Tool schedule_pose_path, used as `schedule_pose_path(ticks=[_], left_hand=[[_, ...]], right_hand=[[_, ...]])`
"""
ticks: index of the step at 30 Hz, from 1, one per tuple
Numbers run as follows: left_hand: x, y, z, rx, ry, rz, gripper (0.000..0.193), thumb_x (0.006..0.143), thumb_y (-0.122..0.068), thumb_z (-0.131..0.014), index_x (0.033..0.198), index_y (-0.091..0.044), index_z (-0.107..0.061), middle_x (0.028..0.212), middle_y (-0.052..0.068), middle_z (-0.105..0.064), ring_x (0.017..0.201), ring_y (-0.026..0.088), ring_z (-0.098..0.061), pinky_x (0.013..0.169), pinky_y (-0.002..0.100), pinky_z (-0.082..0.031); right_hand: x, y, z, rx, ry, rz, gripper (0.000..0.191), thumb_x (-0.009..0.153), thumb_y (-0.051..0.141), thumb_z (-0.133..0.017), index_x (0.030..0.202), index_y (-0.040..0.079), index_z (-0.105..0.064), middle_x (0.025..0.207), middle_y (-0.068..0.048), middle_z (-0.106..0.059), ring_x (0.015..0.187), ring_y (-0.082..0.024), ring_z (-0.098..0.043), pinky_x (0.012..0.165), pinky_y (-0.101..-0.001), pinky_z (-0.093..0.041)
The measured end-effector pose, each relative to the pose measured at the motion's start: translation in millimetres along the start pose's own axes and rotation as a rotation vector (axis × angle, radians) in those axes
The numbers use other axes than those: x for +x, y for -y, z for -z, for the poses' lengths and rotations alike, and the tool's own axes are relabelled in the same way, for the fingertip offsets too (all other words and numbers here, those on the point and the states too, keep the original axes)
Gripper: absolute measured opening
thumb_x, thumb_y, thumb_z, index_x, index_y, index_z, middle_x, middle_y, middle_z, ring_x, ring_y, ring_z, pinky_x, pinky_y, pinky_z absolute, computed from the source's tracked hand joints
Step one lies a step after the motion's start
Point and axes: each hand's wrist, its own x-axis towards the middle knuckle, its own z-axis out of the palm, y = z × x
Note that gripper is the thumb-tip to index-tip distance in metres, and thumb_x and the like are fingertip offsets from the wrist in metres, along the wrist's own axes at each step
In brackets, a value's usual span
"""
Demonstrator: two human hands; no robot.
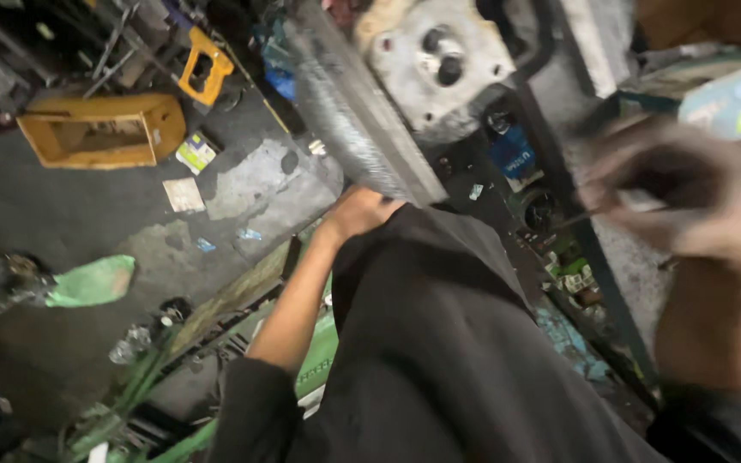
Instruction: The person works on a motorcycle cylinder head clamped in a bench vise, using a socket wrench to loosen and tighten bolts on the head. They hammer a component, apply grease to a piston by hand, fit the piston into the cylinder bore, and reposition the head in the vise while continuing to work on the fasteners.
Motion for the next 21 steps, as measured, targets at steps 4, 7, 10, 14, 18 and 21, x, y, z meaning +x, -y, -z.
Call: schedule_pose_path(ticks=[4, 7, 10, 14, 18, 21], left_hand=[[-27.7, -11.6, -13.1, 0.579, 0.235, 0.455, 0.054, 0.099, -0.051, -0.056, 0.137, -0.014, -0.058, 0.12, 0.022, -0.069, 0.114, 0.042, -0.063, 0.096, 0.053, -0.048], [-25.2, -28.9, -25.3, 0.591, 0.2, 0.505, 0.06, 0.098, -0.053, -0.056, 0.145, -0.016, -0.052, 0.117, 0.021, -0.071, 0.114, 0.04, -0.065, 0.099, 0.051, -0.048], [-5.3, -39.0, -26.8, 0.314, -0.052, 0.501, 0.087, 0.09, -0.058, -0.063, 0.153, -0.006, -0.033, 0.115, 0.018, -0.073, 0.112, 0.034, -0.067, 0.1, 0.044, -0.048], [30.8, -30.3, -5.3, -0.223, -0.518, 0.517, 0.087, 0.088, -0.058, -0.073, 0.149, 0.001, -0.053, 0.142, 0.01, -0.061, 0.128, 0.021, -0.057, 0.108, 0.037, -0.044], [60.3, -13.1, 25.6, -0.454, -1.027, 0.208, 0.076, 0.092, -0.04, -0.073, 0.15, -0.003, -0.041, 0.145, 0.009, -0.051, 0.128, 0.021, -0.051, 0.107, 0.037, -0.043], [71.9, -11.4, 34.3, -0.489, -0.977, -0.15, 0.058, 0.099, -0.029, -0.066, 0.147, -0.006, -0.044, 0.137, 0.009, -0.054, 0.122, 0.022, -0.053, 0.105, 0.038, -0.046]], right_hand=[[-64.6, -41.4, -83.3, 1.242, -0.343, -0.234, 0.03, 0.081, -0.007, -0.069, 0.098, 0.013, -0.054, 0.089, -0.004, -0.055, 0.08, -0.017, -0.06, 0.066, -0.0362, -0.055], [-106.8, -66.7, -114.4, 1.293, -0.335, -0.53, 0.02, 0.076, 0.004, -0.063, 0.093, 0.009, -0.055, 0.09, -0.005, -0.058, 0.064, -0.012, -0.051, 0.048, -0.0233, -0.035], [-124.9, -76.5, -121.5, 1.133, -0.174, -0.421, 0.017, 0.092, 0.008, -0.072, 0.102, 0.007, -0.059, 0.094, 0.0, -0.057, 0.076, -0.006, -0.049, 0.06, -0.0228, -0.036], [-100.2, -87.3, -117.5, 0.946, -0.239, -0.422, 0.038, 0.098, 0.029, -0.07, 0.13, 0.009, -0.064, 0.09, 0.005, -0.062, 0.066, -0.003, -0.045, 0.054, -0.0205, -0.034], [-36.4, -96.0, -108.9, 1.053, -0.266, -0.373, 0.056, 0.098, 0.038, -0.067, 0.146, 0.012, -0.053, 0.101, 0.009, -0.075, 0.057, -0.001, -0.038, 0.048, -0.0203, -0.027], [11.0, -80.7, -101.5, 1.208, -0.223, -0.372, 0.058, 0.096, 0.041, -0.073, 0.142, 0.01, -0.053, 0.08, 0.008, -0.053, 0.051, -0.002, -0.035, 0.045, -0.0227, -0.026]])
